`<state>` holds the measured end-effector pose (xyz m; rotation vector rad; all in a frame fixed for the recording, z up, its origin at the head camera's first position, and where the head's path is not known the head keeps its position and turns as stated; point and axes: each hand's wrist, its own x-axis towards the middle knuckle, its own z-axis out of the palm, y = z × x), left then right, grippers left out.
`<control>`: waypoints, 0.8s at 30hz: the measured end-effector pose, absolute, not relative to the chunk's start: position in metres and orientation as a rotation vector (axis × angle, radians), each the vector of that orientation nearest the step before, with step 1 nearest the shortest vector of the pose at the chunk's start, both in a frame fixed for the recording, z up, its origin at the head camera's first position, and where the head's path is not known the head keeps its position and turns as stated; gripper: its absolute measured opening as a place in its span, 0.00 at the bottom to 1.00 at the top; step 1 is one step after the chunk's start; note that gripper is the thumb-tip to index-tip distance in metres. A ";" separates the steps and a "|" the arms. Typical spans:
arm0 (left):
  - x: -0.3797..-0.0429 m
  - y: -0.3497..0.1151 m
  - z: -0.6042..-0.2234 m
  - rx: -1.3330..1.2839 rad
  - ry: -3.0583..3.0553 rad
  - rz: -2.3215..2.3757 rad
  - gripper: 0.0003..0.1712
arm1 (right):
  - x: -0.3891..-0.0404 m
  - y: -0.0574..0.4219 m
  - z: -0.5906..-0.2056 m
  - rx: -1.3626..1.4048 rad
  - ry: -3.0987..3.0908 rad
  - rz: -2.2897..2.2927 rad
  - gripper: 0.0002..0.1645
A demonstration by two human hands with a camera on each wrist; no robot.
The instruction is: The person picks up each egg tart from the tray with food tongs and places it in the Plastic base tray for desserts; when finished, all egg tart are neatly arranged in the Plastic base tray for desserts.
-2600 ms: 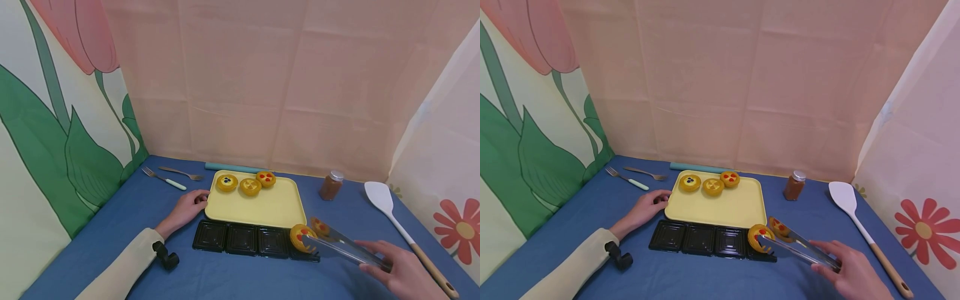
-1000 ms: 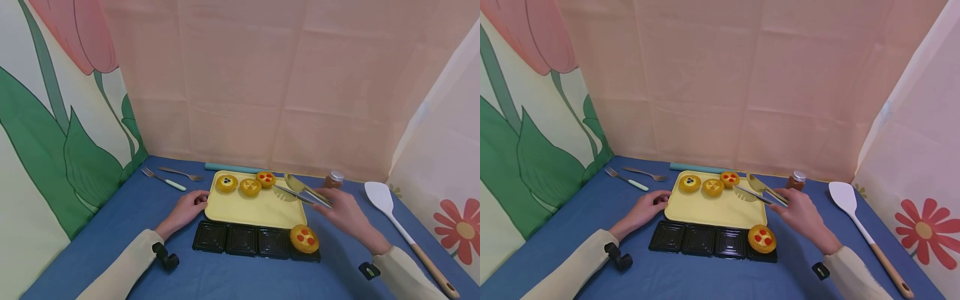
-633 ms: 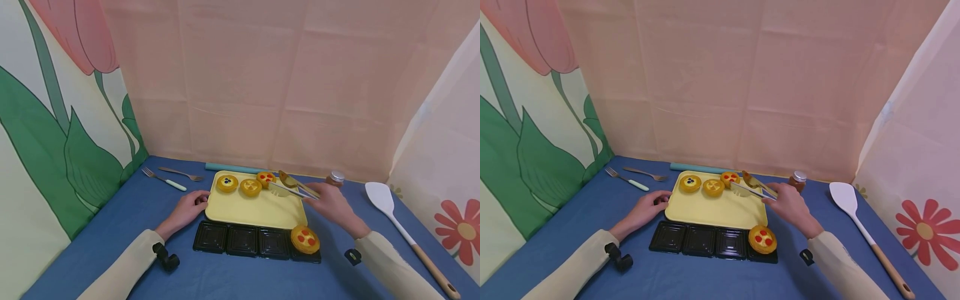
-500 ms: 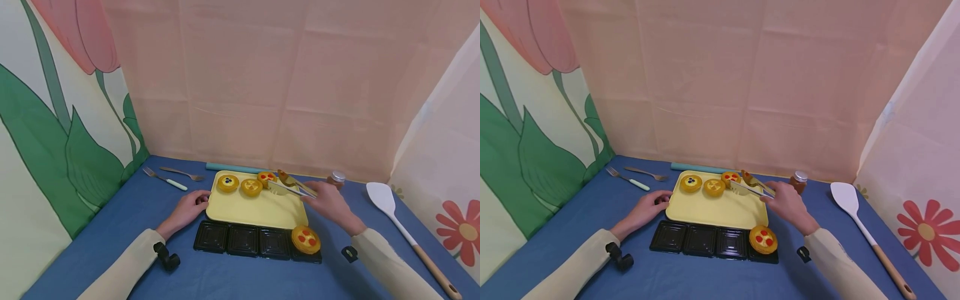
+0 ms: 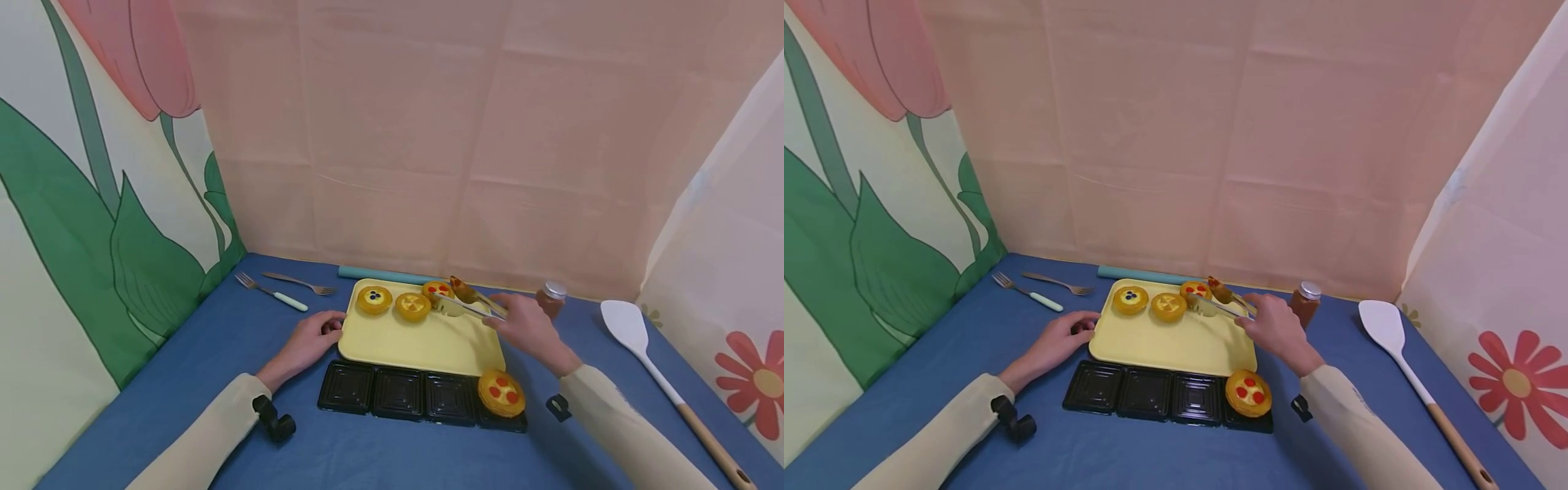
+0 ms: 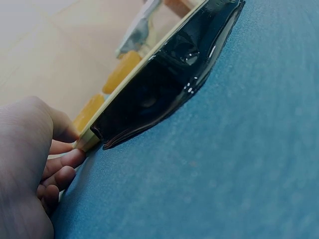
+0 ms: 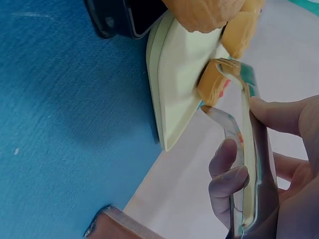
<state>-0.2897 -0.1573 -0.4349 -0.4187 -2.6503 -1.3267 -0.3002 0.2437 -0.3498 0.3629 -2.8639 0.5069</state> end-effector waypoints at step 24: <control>-0.289 -0.156 -0.435 -0.405 -2.648 -1.322 0.20 | -0.303 0.238 -0.351 0.404 -2.858 0.475 0.26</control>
